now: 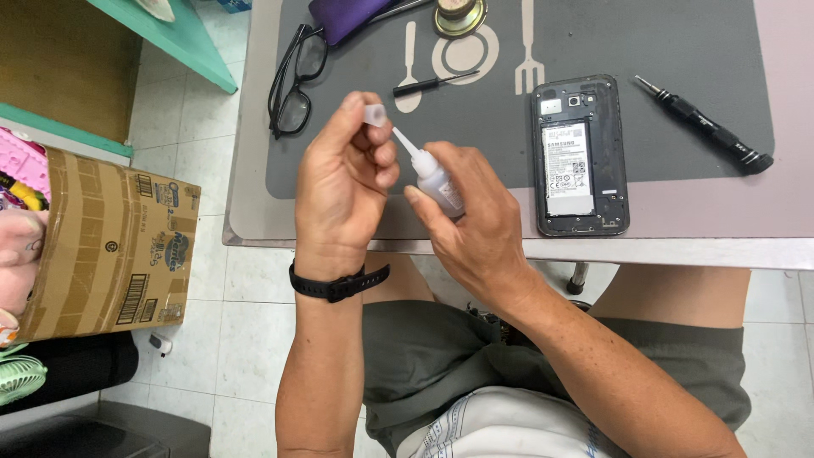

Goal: The person removes the back cover and components of a smartphone using a screwdriver and applies liquid adhesive from a bottle to the edges of the device frame.

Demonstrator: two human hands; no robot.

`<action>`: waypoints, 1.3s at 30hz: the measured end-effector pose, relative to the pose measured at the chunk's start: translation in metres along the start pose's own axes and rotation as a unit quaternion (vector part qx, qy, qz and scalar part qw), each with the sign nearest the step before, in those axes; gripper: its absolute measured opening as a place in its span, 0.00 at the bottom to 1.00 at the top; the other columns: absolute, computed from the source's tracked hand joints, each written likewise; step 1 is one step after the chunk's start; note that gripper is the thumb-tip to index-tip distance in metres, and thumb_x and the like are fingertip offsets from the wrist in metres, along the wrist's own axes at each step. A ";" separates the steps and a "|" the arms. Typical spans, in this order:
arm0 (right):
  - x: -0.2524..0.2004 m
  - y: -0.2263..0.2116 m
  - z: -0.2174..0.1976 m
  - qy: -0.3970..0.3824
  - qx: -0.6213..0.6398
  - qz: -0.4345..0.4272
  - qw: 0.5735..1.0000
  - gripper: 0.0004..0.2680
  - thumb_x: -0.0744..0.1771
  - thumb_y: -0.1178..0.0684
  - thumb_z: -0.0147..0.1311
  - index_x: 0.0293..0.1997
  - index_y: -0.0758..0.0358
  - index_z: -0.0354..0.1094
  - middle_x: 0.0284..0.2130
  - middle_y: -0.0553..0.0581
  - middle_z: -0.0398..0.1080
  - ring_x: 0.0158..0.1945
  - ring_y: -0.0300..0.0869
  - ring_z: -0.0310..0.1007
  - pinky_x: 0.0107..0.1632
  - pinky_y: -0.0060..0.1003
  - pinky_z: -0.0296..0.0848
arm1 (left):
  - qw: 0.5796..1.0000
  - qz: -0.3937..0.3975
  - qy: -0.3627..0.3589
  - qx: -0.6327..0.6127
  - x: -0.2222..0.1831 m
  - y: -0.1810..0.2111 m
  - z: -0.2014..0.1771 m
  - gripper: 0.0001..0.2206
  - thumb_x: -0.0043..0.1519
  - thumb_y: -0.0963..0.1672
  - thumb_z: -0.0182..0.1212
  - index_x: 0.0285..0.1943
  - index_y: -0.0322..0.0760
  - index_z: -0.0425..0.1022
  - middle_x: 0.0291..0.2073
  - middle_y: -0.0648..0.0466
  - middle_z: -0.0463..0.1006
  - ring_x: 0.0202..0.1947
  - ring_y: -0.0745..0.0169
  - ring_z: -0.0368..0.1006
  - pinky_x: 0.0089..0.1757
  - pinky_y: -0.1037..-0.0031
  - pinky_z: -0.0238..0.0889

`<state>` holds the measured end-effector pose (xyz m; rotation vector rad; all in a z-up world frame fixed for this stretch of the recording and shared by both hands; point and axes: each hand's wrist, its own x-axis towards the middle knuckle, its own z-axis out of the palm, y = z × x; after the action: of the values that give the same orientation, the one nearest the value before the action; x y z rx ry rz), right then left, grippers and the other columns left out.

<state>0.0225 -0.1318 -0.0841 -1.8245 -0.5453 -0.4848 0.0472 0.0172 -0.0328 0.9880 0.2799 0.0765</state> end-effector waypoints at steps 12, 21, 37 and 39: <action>-0.017 -0.006 -0.030 0.005 0.293 0.159 0.943 0.14 0.66 0.62 0.61 0.57 0.64 0.66 0.50 0.61 0.72 0.45 0.44 0.79 0.53 0.33 0.80 | 0.991 0.027 -0.100 0.087 -0.023 -0.007 -0.002 0.06 0.64 0.42 0.58 0.40 0.31 0.76 0.23 0.53 0.69 0.20 0.65 0.62 0.23 0.76 0.57; -0.016 -0.008 -0.029 0.007 0.258 0.184 0.948 0.14 0.66 0.65 0.59 0.55 0.62 0.62 0.48 0.59 0.73 0.43 0.42 0.78 0.45 0.32 0.79 | 0.807 0.109 0.072 0.576 -0.004 0.002 -0.029 0.07 0.60 0.45 0.58 0.33 0.43 0.81 0.21 0.66 0.73 0.25 0.76 0.64 0.32 0.78 0.60; -0.004 -0.007 -0.032 -0.008 0.224 0.226 0.948 0.15 0.64 0.64 0.63 0.52 0.61 0.64 0.46 0.58 0.74 0.49 0.43 0.83 0.45 0.30 0.84 | 0.770 0.128 0.042 0.624 0.011 0.001 -0.041 0.05 0.57 0.45 0.65 0.37 0.44 0.83 0.21 0.66 0.70 0.25 0.76 0.63 0.34 0.80 0.62; -0.010 0.001 -0.029 0.001 0.248 0.224 0.943 0.16 0.64 0.64 0.64 0.54 0.61 0.65 0.47 0.58 0.73 0.48 0.44 0.83 0.48 0.31 0.84 | 0.747 0.191 0.040 0.636 0.001 0.005 -0.035 0.06 0.59 0.44 0.66 0.42 0.41 0.82 0.23 0.63 0.68 0.26 0.72 0.62 0.34 0.77 0.60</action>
<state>0.0131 -0.1605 -0.0819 -1.3979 -0.2076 -0.0272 0.0391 0.0483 -0.0470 2.4245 0.1758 0.3308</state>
